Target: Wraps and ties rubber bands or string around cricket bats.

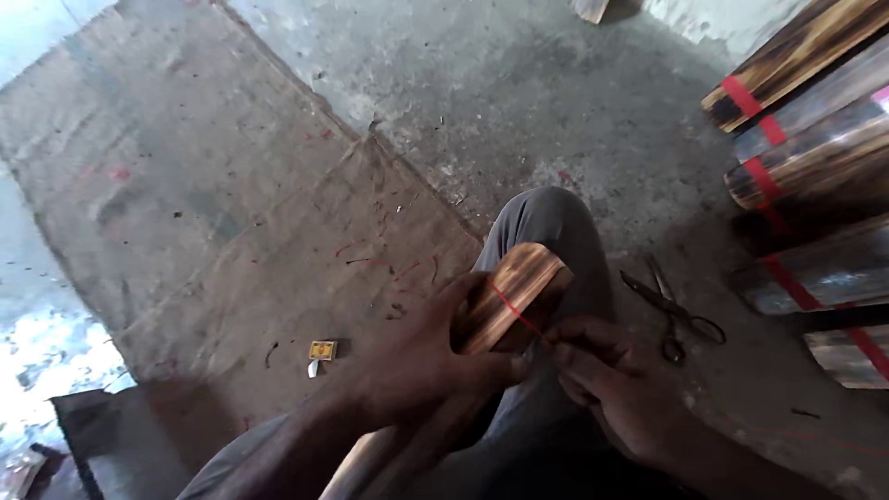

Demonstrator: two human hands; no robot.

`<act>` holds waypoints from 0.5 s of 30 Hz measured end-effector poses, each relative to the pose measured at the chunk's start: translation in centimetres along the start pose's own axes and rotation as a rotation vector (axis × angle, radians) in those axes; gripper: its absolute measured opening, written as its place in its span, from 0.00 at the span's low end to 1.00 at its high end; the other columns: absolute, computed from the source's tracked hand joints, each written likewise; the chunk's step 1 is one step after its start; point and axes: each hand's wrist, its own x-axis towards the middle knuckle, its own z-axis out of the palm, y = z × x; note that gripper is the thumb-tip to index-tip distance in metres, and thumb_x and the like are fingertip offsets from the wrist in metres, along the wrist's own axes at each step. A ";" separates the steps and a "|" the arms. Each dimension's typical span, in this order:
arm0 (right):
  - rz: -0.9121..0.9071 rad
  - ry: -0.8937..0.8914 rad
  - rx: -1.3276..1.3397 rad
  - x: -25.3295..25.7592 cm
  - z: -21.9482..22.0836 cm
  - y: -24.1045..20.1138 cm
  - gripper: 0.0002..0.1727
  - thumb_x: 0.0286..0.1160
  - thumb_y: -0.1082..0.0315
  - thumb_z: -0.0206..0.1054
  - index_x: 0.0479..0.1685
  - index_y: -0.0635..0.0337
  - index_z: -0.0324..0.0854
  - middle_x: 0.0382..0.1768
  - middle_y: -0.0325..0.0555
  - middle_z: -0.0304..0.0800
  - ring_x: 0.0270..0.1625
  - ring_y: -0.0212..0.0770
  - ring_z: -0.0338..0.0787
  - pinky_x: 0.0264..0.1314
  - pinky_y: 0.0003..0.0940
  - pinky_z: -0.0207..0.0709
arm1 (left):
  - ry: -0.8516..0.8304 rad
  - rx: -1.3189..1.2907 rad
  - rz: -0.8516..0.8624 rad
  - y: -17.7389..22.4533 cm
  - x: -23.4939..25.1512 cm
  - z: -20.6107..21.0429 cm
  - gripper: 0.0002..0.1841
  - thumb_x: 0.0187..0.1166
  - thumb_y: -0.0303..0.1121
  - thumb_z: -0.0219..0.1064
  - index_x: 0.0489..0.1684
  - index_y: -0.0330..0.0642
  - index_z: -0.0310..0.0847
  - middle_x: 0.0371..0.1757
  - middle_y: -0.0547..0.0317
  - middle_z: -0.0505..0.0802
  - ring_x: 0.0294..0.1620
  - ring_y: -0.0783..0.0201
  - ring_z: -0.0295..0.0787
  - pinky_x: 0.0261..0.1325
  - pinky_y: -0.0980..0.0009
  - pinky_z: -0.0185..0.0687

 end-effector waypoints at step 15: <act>0.116 -0.010 0.022 0.1 -0.8 0.7 0.09 0.83 0.60 0.67 0.51 0.48 0.91 0.32 0.38 0.87 0.22 0.24 0.73 0.25 0.17 0.69 | -0.690 -1.026 0.322 -8.4 3.6 2.0 0.18 0.86 0.49 0.61 0.67 0.57 0.87 0.58 0.72 0.95 0.58 0.80 0.91 0.62 0.79 0.86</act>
